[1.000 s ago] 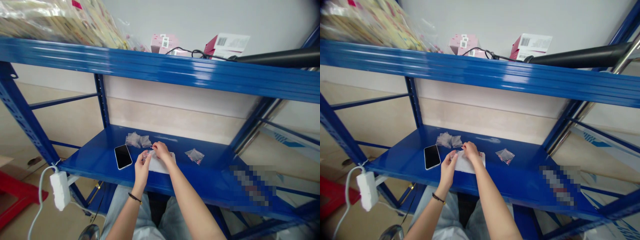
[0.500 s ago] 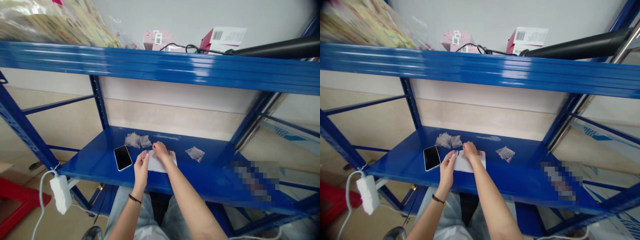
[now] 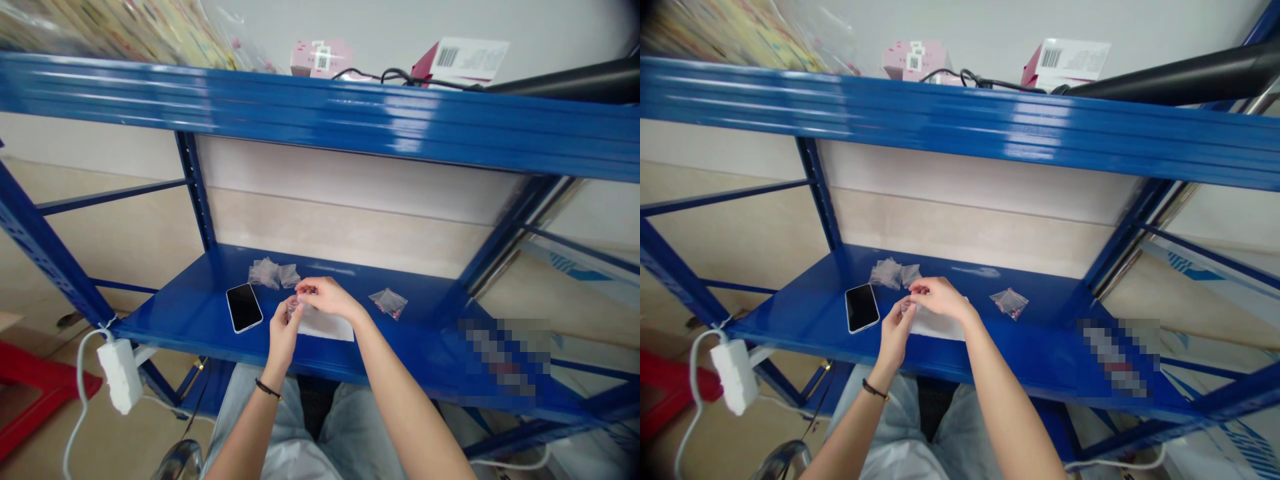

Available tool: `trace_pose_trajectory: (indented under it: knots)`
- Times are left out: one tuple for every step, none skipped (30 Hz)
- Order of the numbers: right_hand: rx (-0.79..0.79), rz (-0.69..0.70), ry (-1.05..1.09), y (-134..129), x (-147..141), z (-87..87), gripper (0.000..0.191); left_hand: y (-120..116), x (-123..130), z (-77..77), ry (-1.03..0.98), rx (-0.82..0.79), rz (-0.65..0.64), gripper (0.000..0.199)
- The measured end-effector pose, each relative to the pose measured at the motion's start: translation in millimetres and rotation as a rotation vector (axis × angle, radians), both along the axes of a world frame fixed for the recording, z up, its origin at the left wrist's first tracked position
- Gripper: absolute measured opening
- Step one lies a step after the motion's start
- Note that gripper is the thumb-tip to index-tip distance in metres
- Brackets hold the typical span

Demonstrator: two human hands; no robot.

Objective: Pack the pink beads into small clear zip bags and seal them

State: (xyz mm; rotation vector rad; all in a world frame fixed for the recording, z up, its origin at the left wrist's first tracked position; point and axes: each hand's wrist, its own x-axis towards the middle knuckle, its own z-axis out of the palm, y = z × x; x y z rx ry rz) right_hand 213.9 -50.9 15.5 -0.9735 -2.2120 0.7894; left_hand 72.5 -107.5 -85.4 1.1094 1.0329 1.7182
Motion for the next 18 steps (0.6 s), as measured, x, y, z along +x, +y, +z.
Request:
trace_pose_trajectory:
  knots:
    - [0.029,-0.038,-0.014,0,3,-1.7,0.022,0,0,0.2,-0.001,-0.005,0.009,0.045]
    - [0.062,-0.086,-0.038,1,6,-4.2,0.024,0,0,0.2,-0.007,-0.011,0.02,0.044]
    - [0.1,-0.133,-0.09,2,9,-7.6,0.026,0,0,0.2,-0.017,-0.017,0.025,0.044]
    - [0.139,-0.17,-0.166,4,13,-11.8,0.027,0,0,0.1,-0.031,-0.022,0.025,0.044]
    - [0.175,-0.195,-0.255,5,16,-16.6,0.026,0,0,0.2,-0.05,-0.026,0.018,0.045]
    - [0.202,-0.211,-0.34,5,18,-21.7,0.025,0,1,0.3,-0.071,-0.031,0.005,0.045]
    - [0.217,-0.224,-0.407,5,21,-27.0,0.024,0,1,0.5,-0.092,-0.037,-0.006,0.045]
    - [0.222,-0.233,-0.452,3,22,-32.2,0.023,0,1,0.8,-0.112,-0.044,-0.014,0.045]
    - [0.222,-0.241,-0.475,1,23,-37.1,0.022,-1,1,1.0,-0.126,-0.049,-0.019,0.045]
    - [0.223,-0.249,-0.485,-1,24,-41.5,0.022,-1,1,1.1,-0.135,-0.051,-0.021,0.045]
    - [0.225,-0.257,-0.497,-3,24,-45.3,0.022,-1,1,1.0,-0.139,-0.05,-0.023,0.045]
    - [0.227,-0.262,-0.509,-5,25,-48.6,0.023,-1,1,0.8,-0.142,-0.045,-0.023,0.044]
    - [0.228,-0.265,-0.518,-7,25,-51.2,0.024,-1,1,0.5,-0.145,-0.04,-0.026,0.043]
    - [0.23,-0.266,-0.526,-8,25,-53.5,0.025,-1,1,0.1,-0.154,-0.035,-0.028,0.043]
    - [0.232,-0.266,-0.534,-9,24,-55.4,0.026,0,1,-0.1,-0.176,-0.03,-0.029,0.042]
    - [0.235,-0.267,-0.542,-10,24,-57.2,0.026,0,1,-0.2,-0.211,-0.025,-0.028,0.041]
    - [0.239,-0.269,-0.55,-10,24,-58.7,0.027,1,1,0.0,-0.258,-0.021,-0.029,0.041]
    - [0.244,-0.273,-0.559,-11,23,-60.2,0.027,1,0,0.4,-0.309,-0.02,-0.032,0.042]
